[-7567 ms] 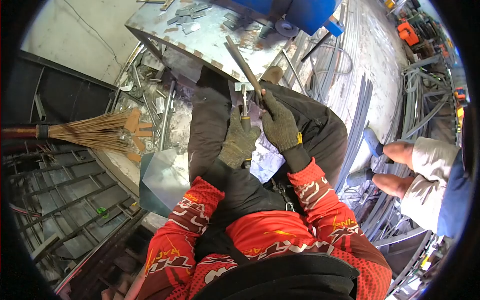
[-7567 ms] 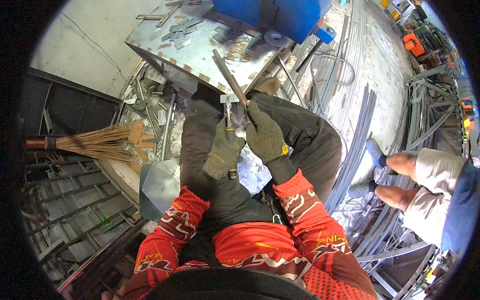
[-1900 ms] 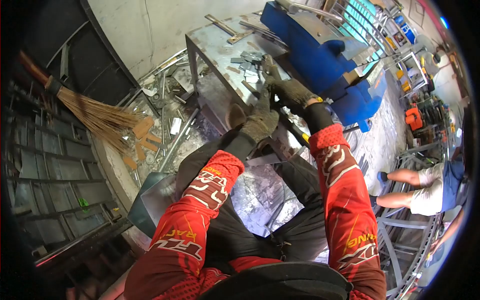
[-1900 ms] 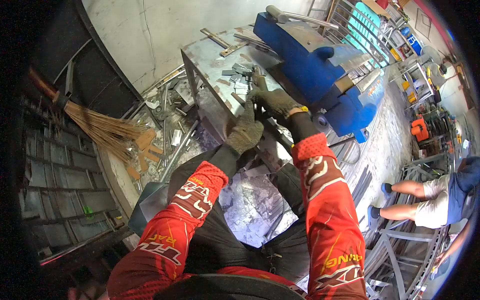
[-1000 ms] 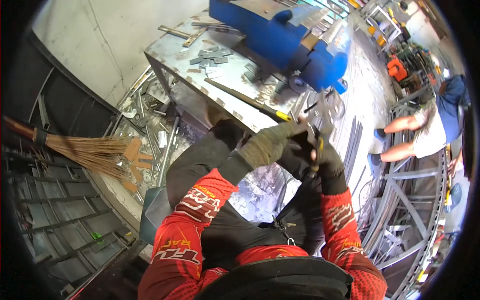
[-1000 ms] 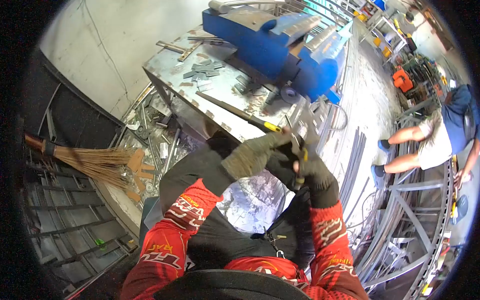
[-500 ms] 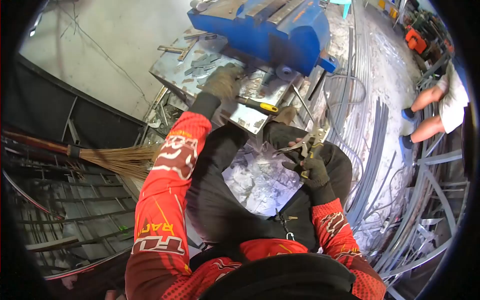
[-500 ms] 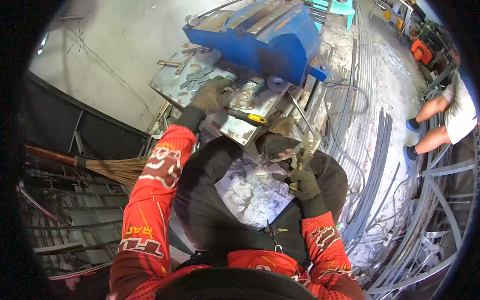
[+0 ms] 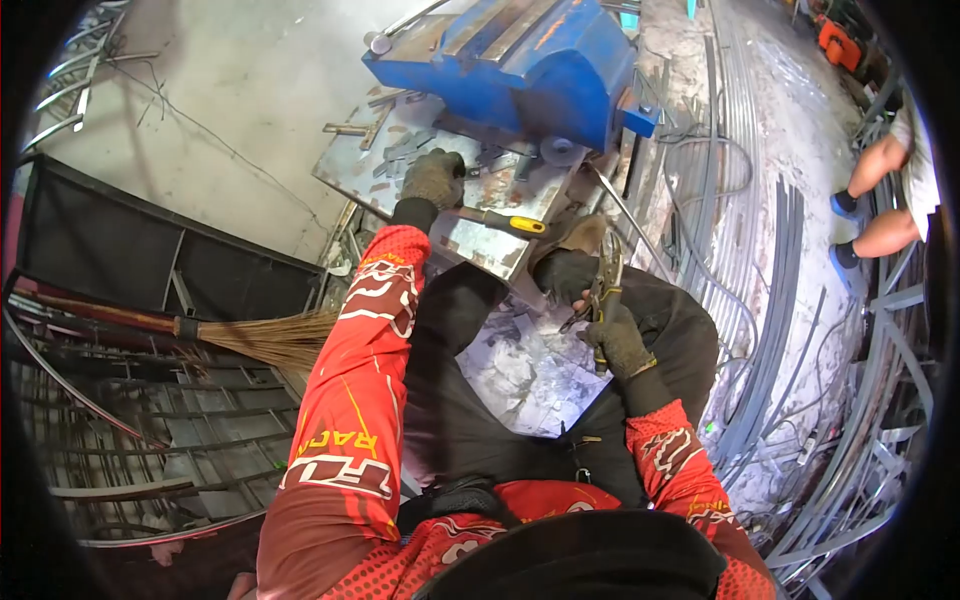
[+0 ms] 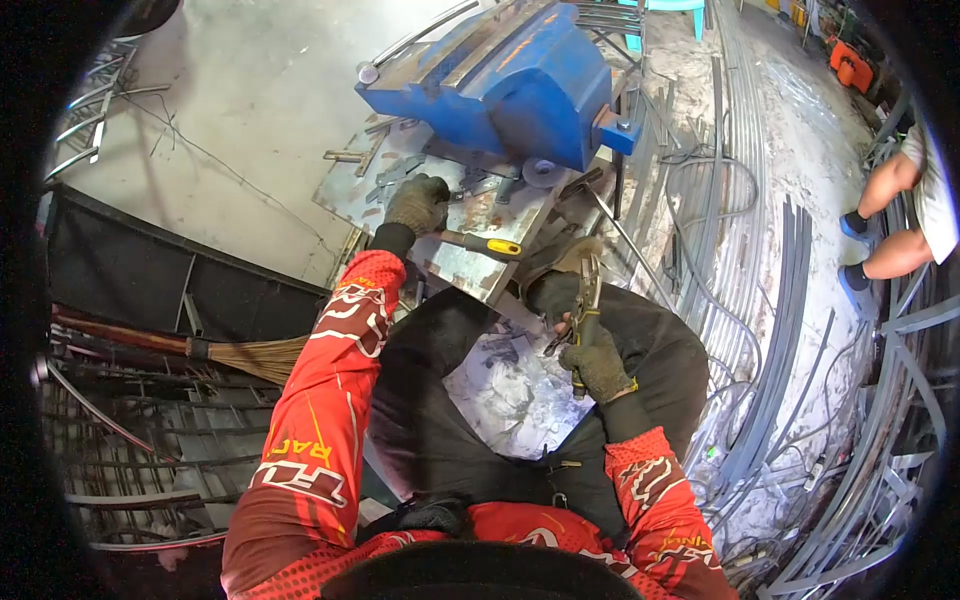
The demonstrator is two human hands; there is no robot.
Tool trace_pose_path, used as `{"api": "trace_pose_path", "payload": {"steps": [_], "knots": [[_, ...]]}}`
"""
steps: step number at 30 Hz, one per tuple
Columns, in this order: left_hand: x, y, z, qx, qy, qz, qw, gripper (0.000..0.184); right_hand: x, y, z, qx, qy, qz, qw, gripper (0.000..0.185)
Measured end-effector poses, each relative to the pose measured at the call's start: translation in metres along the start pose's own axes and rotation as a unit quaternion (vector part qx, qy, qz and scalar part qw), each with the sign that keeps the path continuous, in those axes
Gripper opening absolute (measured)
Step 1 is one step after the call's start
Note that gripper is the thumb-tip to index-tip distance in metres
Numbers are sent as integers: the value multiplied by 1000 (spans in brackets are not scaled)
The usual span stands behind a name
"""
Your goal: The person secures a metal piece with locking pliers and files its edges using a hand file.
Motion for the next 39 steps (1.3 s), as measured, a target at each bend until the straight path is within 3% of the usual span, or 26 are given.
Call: {"api": "trace_pose_path", "payload": {"steps": [4,9,11,15,17,18,20,30,31,33,34,36,39], "knots": [[-16,-6,-24,-52,60,0,997,25,-7,7,11,-65,-15,6,998,61],[-9,-1,-24,-106,3,70,992,30,-5,8,8,-108,-29,7,994,62],[-5,-9,-12,-103,34,-56,992,37,-6,6,3,-110,-18,-3,994,62],[0,-1,-1,-147,-15,-53,988,43,-3,5,2,-143,-25,-9,989,63],[-10,-6,-31,23,31,112,993,41,-5,8,7,-160,-35,-7,987,61],[-14,-4,-35,23,32,113,993,41,-6,9,9,-159,-34,-8,987,61],[-21,-10,-40,-6,10,20,1000,40,-8,10,14,-185,-44,-7,982,60],[-21,1,-52,9,26,23,999,30,3,7,11,-331,-133,11,934,60],[-23,0,-49,-136,-10,39,990,25,4,8,10,-367,-145,20,919,59],[-34,1,-52,-394,-48,50,916,14,2,7,9,-403,-153,24,902,59],[-40,1,-56,-396,-49,53,915,14,1,9,10,-419,-162,34,893,57],[-57,-25,-69,-425,52,-52,902,15,-3,15,15,-435,-163,48,884,55],[-94,-44,-100,-515,4,36,857,21,-19,32,33,-439,-199,59,874,60]]}}
Point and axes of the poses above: each hand's wrist, its own x-axis towards the middle knuckle, its own y-axis out of the palm, z = x × y, the point moved 6 cm from there along x, towards the middle knuckle
